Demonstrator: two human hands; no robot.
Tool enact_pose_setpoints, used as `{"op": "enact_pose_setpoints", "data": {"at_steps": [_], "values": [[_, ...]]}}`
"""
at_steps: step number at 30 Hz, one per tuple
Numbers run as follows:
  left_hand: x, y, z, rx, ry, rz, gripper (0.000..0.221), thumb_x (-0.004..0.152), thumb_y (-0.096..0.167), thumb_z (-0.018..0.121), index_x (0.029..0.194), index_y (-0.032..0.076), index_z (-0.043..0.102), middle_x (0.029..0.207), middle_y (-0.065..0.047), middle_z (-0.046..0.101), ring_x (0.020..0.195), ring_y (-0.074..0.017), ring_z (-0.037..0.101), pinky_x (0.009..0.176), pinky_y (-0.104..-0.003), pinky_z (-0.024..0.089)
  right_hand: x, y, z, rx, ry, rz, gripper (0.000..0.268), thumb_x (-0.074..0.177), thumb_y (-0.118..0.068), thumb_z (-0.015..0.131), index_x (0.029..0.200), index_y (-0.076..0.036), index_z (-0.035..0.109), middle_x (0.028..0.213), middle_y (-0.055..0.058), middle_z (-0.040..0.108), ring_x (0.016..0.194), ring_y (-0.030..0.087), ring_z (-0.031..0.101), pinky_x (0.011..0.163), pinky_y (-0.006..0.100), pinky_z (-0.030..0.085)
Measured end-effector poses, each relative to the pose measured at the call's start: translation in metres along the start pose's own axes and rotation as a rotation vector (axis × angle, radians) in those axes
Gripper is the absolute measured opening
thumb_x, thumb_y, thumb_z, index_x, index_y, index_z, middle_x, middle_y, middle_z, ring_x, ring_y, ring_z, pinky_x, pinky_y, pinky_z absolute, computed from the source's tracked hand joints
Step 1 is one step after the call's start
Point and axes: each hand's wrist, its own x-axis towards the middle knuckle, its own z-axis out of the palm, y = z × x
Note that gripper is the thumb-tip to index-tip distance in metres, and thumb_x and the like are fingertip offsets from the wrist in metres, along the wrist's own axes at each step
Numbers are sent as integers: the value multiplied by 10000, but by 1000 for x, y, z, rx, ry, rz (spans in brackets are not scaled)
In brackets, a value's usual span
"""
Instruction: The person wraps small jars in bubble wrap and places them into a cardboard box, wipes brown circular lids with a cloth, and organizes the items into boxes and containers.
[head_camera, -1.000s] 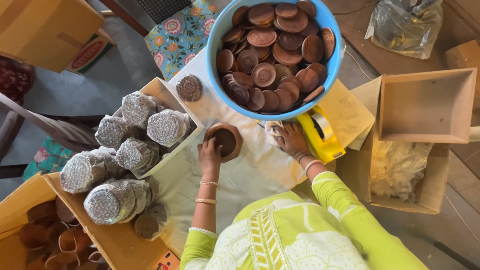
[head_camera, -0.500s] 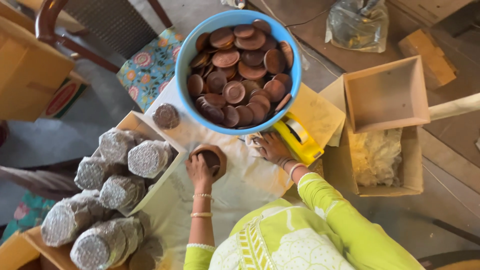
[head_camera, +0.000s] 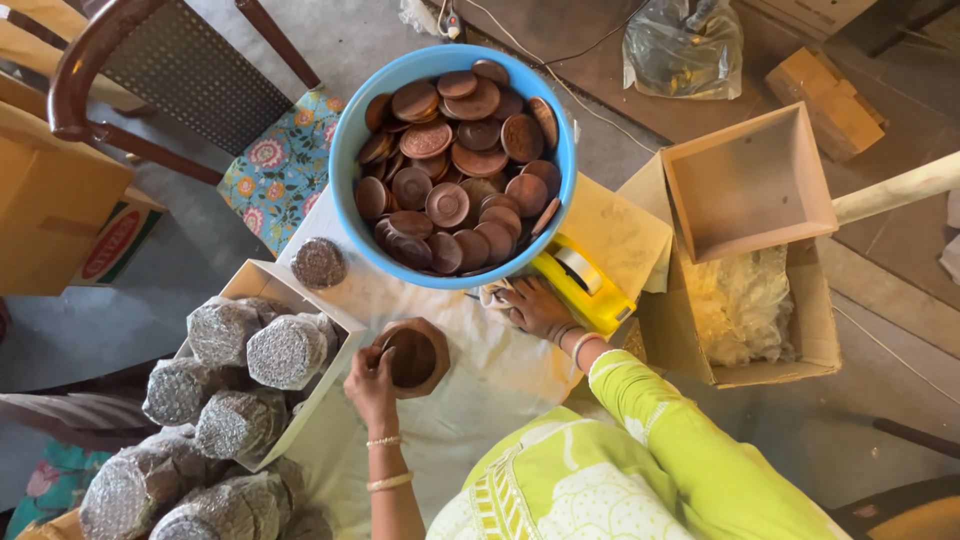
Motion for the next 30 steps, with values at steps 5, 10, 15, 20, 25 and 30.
{"op": "enact_pose_setpoints", "data": {"at_steps": [5,10,15,20,25,30], "values": [[-16,34,5,-186,12,149,185,896,127,804,990,39,671,845,-76,699,737,-119,616,723,-268,536,-1,-1,0,0,0,10,398,883,-251,600,1275,-186,617,1144,143,582,1083,370,542,934,512,474],[-29,65,50,-94,-245,336,163,857,120,799,963,60,691,805,-94,708,683,-204,655,683,-317,553,1,-2,-3,6,-1,9,397,874,-241,606,1266,-183,618,1135,141,580,1085,367,541,936,506,477],[-30,75,85,201,-426,521,115,877,151,735,941,82,670,841,-131,704,793,-342,672,667,-439,531,3,-5,-10,34,30,12,376,884,-244,621,1255,-181,631,1115,134,587,1069,363,551,945,500,480],[-5,108,92,292,-353,675,69,867,158,704,874,95,673,819,-110,689,820,-327,661,671,-451,527,3,-2,-9,26,47,2,377,886,-255,628,1256,-182,639,1109,142,601,1058,372,562,934,512,482],[21,154,101,298,-305,763,147,828,205,740,734,110,679,754,-99,670,727,-327,656,626,-449,527,3,2,-2,29,36,28,400,861,-246,635,1258,-196,653,1116,138,616,1048,384,567,912,527,485],[43,211,116,243,-469,925,231,826,193,732,663,87,608,727,-108,615,652,-333,637,576,-446,519,-1,8,10,76,57,13,403,837,-227,651,1237,-176,638,1191,142,605,1077,396,563,925,523,490]]}}
